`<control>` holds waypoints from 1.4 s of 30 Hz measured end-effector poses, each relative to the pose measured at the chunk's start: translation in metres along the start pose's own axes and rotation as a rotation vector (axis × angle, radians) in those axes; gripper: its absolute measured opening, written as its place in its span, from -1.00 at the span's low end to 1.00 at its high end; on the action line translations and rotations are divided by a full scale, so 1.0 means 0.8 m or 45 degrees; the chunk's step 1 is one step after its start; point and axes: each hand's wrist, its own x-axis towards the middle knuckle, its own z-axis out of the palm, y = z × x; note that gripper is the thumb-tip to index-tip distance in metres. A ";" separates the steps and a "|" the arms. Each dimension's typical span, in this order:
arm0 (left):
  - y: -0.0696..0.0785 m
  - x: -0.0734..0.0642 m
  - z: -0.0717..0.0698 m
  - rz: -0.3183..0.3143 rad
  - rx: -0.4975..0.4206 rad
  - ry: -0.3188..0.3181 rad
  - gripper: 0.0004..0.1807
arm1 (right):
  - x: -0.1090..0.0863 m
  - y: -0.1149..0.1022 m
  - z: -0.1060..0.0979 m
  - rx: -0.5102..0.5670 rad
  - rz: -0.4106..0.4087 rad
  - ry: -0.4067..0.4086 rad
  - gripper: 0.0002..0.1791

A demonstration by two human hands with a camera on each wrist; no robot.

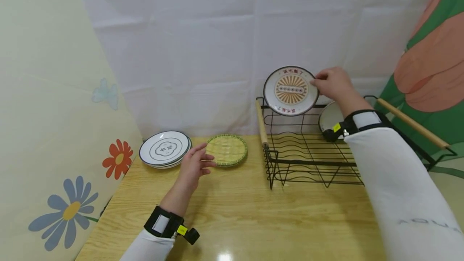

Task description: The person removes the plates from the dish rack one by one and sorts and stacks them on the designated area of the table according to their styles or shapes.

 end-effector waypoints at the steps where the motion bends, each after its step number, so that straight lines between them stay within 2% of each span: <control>1: 0.001 0.000 0.000 0.001 -0.002 -0.001 -0.53 | -0.001 -0.002 -0.002 0.078 0.042 -0.001 -0.40; 4: 0.002 -0.001 -0.001 -0.001 -0.008 -0.007 -0.53 | -0.006 -0.007 -0.005 0.384 0.175 0.009 -0.41; 9: 0.005 -0.002 -0.003 0.000 -0.007 -0.010 -0.54 | -0.020 -0.020 -0.003 0.973 0.328 0.063 -0.61; 11: 0.005 -0.002 -0.004 0.000 -0.008 -0.016 -0.54 | -0.028 -0.026 0.001 1.152 0.373 0.075 -0.65; 15: 0.006 -0.002 -0.005 0.005 -0.013 -0.034 -0.53 | -0.049 -0.036 0.012 1.429 0.422 0.080 -0.59; 20: 0.008 -0.002 -0.004 0.002 -0.017 -0.037 -0.53 | -0.079 -0.043 0.024 1.647 0.379 0.029 -0.50; 25: 0.009 -0.003 -0.004 0.003 -0.019 -0.044 -0.53 | -0.117 -0.047 0.037 1.837 0.293 -0.031 -0.55; 32: 0.013 -0.006 -0.004 -0.010 -0.025 -0.076 -0.54 | -0.168 -0.054 0.062 2.082 0.218 -0.209 -0.71; 38: 0.022 -0.017 0.002 -0.021 -0.078 -0.140 -0.55 | -0.200 -0.067 0.083 2.189 0.138 -0.351 -0.71; 42: 0.029 -0.027 0.010 -0.016 -0.129 -0.207 -0.54 | -0.217 -0.075 0.095 2.167 0.149 -0.404 -0.66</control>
